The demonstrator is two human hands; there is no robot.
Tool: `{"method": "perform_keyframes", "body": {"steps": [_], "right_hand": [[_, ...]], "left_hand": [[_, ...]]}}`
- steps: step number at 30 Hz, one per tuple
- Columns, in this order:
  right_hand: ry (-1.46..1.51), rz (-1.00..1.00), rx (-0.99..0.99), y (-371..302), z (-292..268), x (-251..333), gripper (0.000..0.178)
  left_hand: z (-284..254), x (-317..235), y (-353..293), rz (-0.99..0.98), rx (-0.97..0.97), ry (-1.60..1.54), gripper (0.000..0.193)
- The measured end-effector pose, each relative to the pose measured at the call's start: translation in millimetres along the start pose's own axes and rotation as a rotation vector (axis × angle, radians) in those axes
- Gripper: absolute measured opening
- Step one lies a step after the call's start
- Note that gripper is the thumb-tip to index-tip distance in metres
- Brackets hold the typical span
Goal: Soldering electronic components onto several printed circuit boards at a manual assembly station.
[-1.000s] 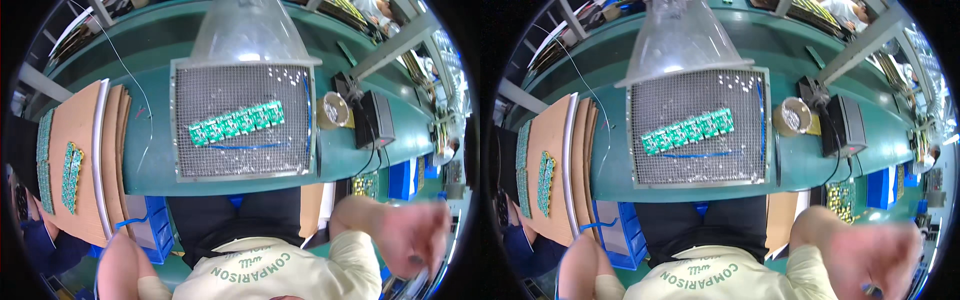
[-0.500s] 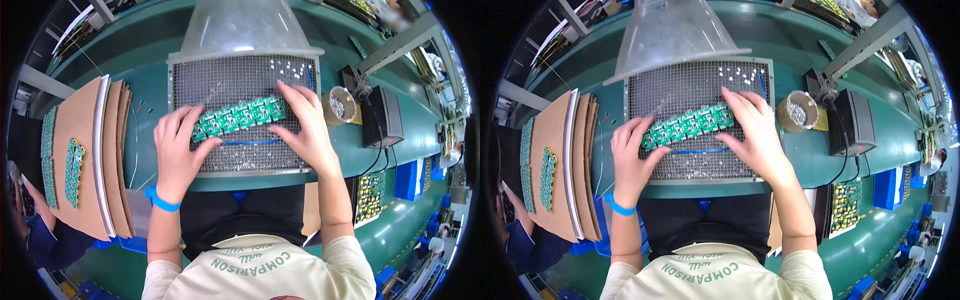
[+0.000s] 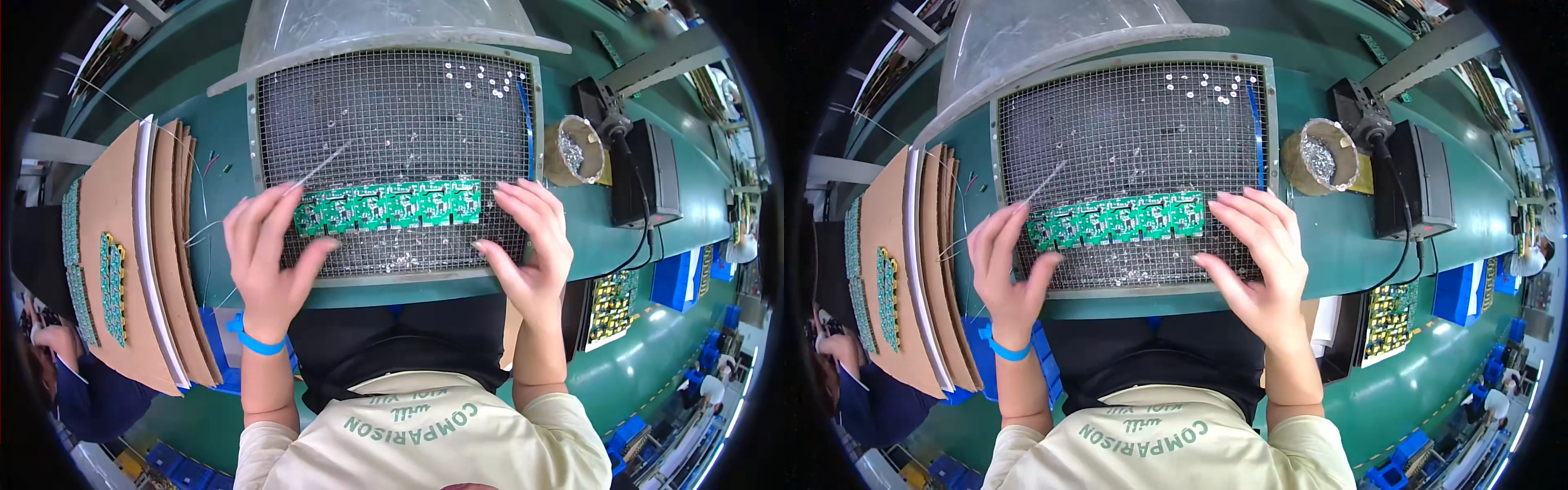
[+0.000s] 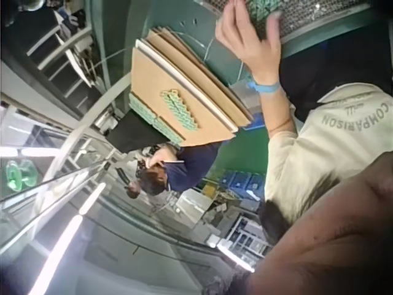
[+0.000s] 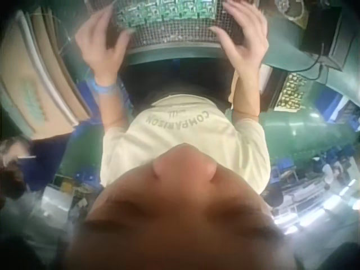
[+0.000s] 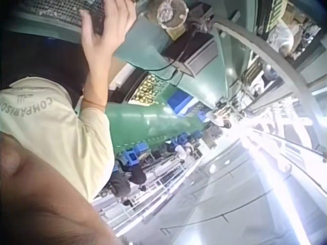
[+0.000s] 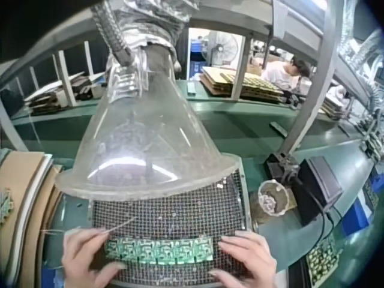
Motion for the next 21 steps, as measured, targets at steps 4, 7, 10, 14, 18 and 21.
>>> {"method": "perform_keyframes", "body": {"steps": [4,7,10,14,18,21], "right_hand": [[-0.016,0.042,-0.102,-12,2,2,0.037],[0.103,0.077,-0.164,-20,7,4,0.031],[0.238,0.175,-0.276,-26,13,10,0.024],[0.353,0.151,-0.077,-44,23,15,0.033],[0.901,0.418,0.014,-50,56,34,0.049],[0.89,0.522,0.407,-48,81,33,0.062]], "left_hand": [[-1,-29,31,0.096,0.16,0.0,0.061],[22,-43,45,0.143,0.224,-0.023,0.06],[35,-45,50,0.176,0.237,-0.057,0.057],[15,-48,56,0.137,0.209,-0.082,0.051],[8,-53,57,0.174,0.109,-0.192,0.048],[7,-64,52,0.116,0.118,-0.324,0.048]]}}
Point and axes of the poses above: each hand's wrist, its own y-axis towards the middle knuckle, its own z-axis out of the palm, x = y × z, the point moved 3 cm from there along y, towards the middle knuckle, and after that the axes turned 4 degrees about z, right-handed, at the moved point
